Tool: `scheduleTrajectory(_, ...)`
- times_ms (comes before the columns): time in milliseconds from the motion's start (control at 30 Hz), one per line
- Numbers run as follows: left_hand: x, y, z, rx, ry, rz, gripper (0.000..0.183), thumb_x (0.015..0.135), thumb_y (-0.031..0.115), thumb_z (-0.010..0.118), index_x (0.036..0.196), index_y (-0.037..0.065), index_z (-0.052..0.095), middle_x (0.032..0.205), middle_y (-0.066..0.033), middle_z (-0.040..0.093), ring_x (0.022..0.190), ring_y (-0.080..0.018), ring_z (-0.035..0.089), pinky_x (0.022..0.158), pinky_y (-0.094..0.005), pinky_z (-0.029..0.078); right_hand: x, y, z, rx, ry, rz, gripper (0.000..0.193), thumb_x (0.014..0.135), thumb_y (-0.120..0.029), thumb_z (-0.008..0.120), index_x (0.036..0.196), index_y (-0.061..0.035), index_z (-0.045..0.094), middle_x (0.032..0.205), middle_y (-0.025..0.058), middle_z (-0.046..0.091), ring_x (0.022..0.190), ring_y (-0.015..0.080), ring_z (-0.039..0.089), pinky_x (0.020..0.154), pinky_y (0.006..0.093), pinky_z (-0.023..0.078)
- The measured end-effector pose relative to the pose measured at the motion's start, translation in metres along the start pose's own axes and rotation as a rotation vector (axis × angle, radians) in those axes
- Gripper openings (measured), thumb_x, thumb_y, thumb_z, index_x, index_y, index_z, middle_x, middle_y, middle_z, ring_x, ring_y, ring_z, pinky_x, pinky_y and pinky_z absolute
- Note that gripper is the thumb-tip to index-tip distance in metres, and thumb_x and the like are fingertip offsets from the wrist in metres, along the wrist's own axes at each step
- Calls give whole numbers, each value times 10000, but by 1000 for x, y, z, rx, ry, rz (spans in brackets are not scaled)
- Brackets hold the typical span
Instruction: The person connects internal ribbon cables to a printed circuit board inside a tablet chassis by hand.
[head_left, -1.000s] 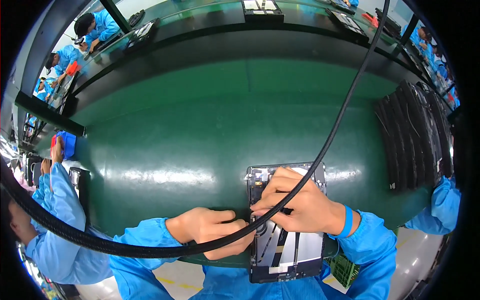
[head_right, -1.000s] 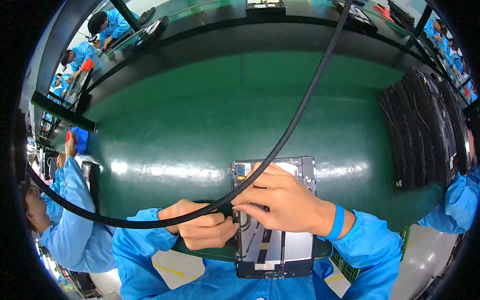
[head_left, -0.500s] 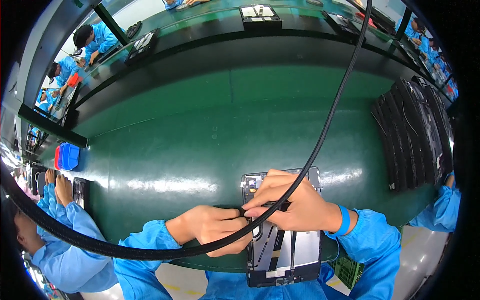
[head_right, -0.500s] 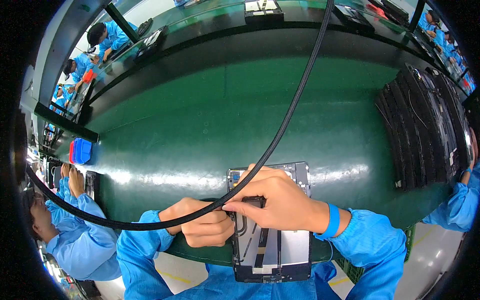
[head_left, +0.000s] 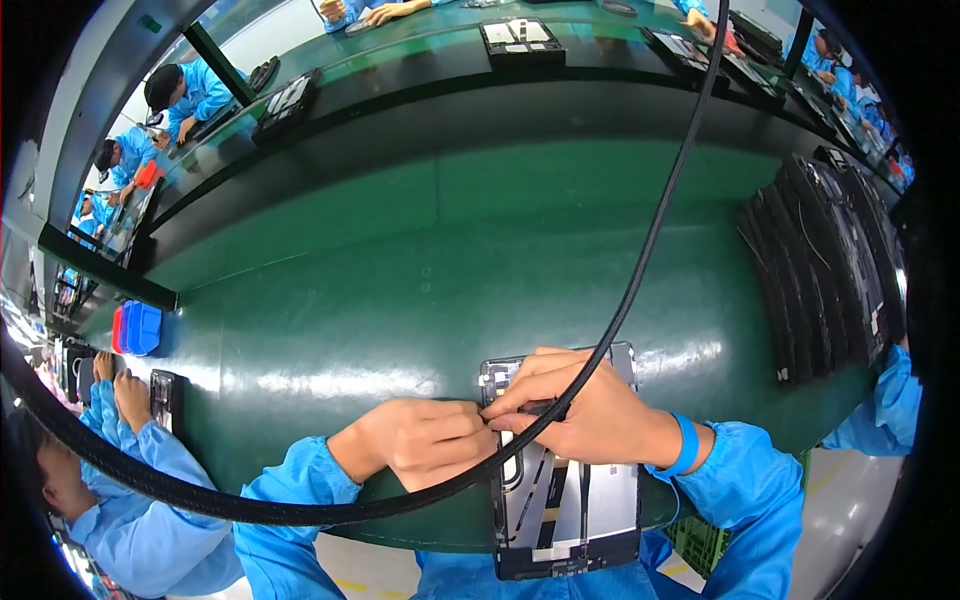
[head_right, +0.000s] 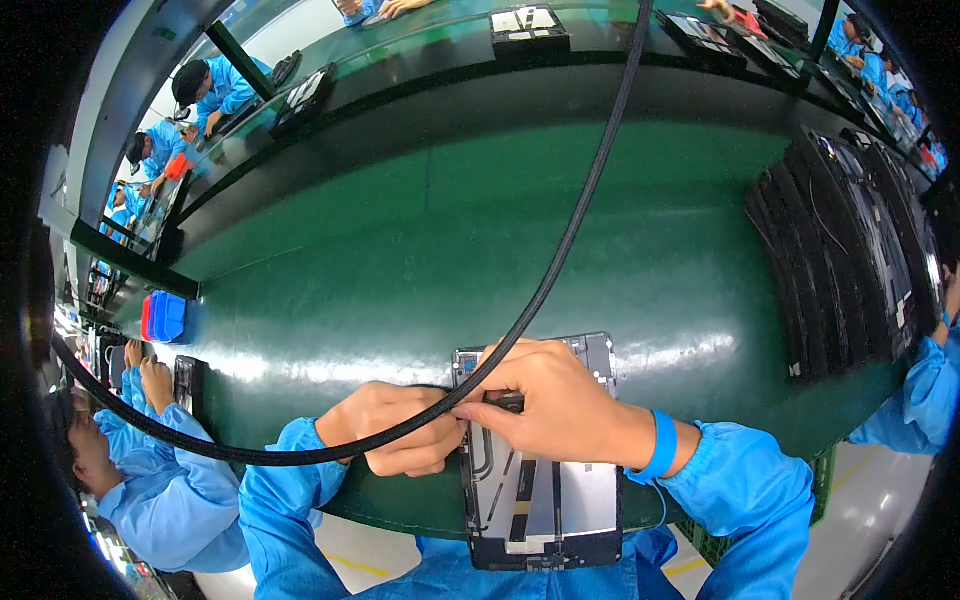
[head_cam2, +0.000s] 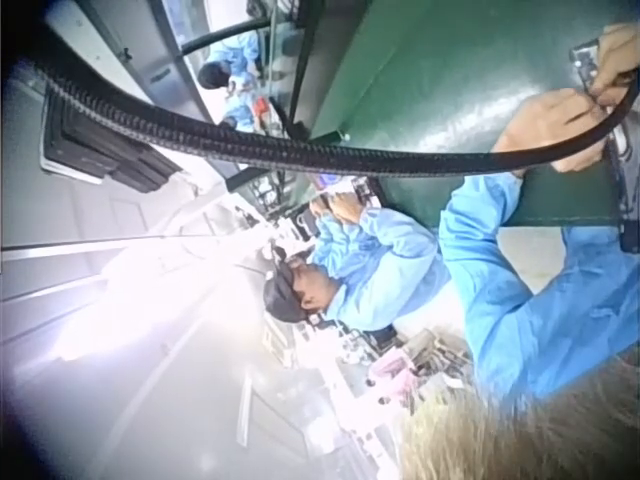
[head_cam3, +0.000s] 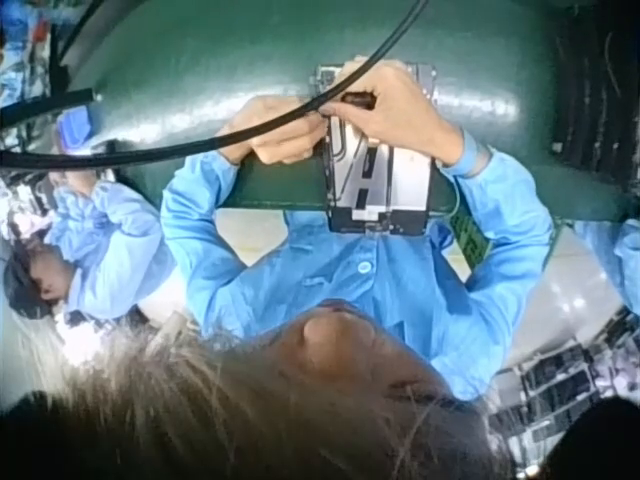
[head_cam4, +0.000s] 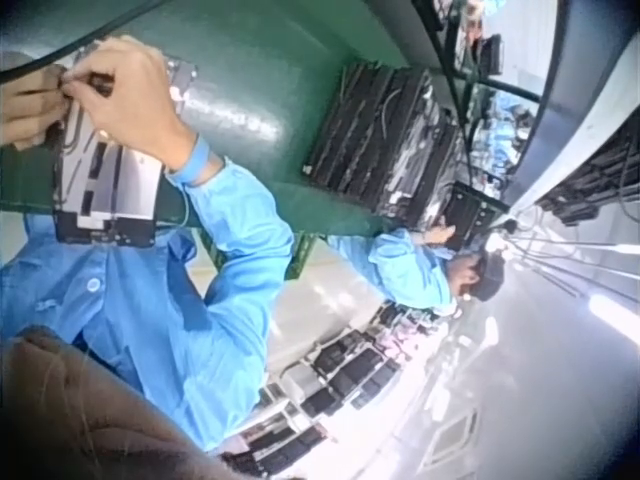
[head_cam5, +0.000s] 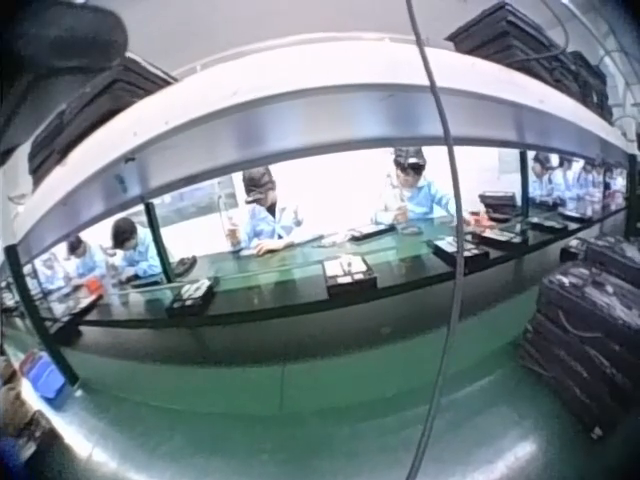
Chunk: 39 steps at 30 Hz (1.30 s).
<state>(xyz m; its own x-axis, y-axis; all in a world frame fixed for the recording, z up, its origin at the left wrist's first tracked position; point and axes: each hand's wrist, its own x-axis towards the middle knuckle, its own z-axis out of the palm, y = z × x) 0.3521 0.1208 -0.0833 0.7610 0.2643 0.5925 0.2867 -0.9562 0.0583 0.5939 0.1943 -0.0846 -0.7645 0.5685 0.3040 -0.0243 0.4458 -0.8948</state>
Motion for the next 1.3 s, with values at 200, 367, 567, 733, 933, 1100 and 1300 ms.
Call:
scheduleTrajectory(200, -5, 0, 1, 56, 32, -39, 394, 560, 114, 639, 882, -96, 727, 903, -151, 689, 804, -288, 684, 747, -384, 630, 1, -11, 0, 2, -18, 155, 225, 844, -66, 876, 1067, -78, 852, 825, 52, 751, 761, 197, 679, 688, 342, 532)
scheduleTrajectory(367, -8, 5, 5, 92, 97, -89, 401, 571, 124, 659, 904, -86, 731, 902, -132, 682, 817, -279, 683, 754, -374, 627, 3, -11, 4, -22, 18, 162, 313, 817, -28, 880, 1123, -72, 831, 813, 38, 735, 727, 153, 654, 673, 314, 518)
scheduleTrajectory(567, -10, 10, 3, 103, 72, -149, 381, 619, 112, 695, 948, -74, 734, 947, -133, 695, 849, -281, 690, 749, -374, 611, 6, -18, -2, 57, -20, 276, 506, 801, 12, 874, 1290, -34, 752, 807, -4, 722, 707, 76, 632, 662, 264, 501)
scheduleTrajectory(733, -11, 13, 3, 49, 68, -240, 399, 678, 146, 736, 1010, -74, 738, 960, -137, 709, 865, -292, 699, 766, -375, 606, 7, -20, -2, 9, -31, 295, 505, 813, 13, 813, 1309, -48, 742, 797, 23, 749, 719, 143, 709, 721, 296, 548)
scheduleTrajectory(933, -17, 10, 9, 114, 71, -157, 434, 660, 150, 727, 1030, -76, 740, 961, -138, 703, 842, -289, 678, 754, -387, 595, 12, -23, -2, -26, -24, 302, 528, 820, 7, 816, 1333, -61, 709, 787, 34, 739, 730, 151, 715, 730, 305, 559)
scheduleTrajectory(1100, -18, 10, 7, 106, -3, -196, 455, 673, 109, 726, 1105, -20, 779, 961, -133, 713, 886, -297, 731, 820, -376, 644, 12, -22, -3, -34, -24, 313, 507, 825, 7, 818, 1316, -58, 711, 795, 41, 736, 751, 155, 721, 742, 306, 565)
scheduleTrajectory(1300, -14, 6, 8, 7, 50, -212, 438, 618, 118, 733, 1018, -57, 754, 977, -131, 701, 853, -293, 676, 742, -402, 590, 5, -24, 4, -41, 47, 284, 860, 834, -9, 829, 1612, -107, 476, 941, 84, 698, 856, 212, 719, 776, 362, 595)
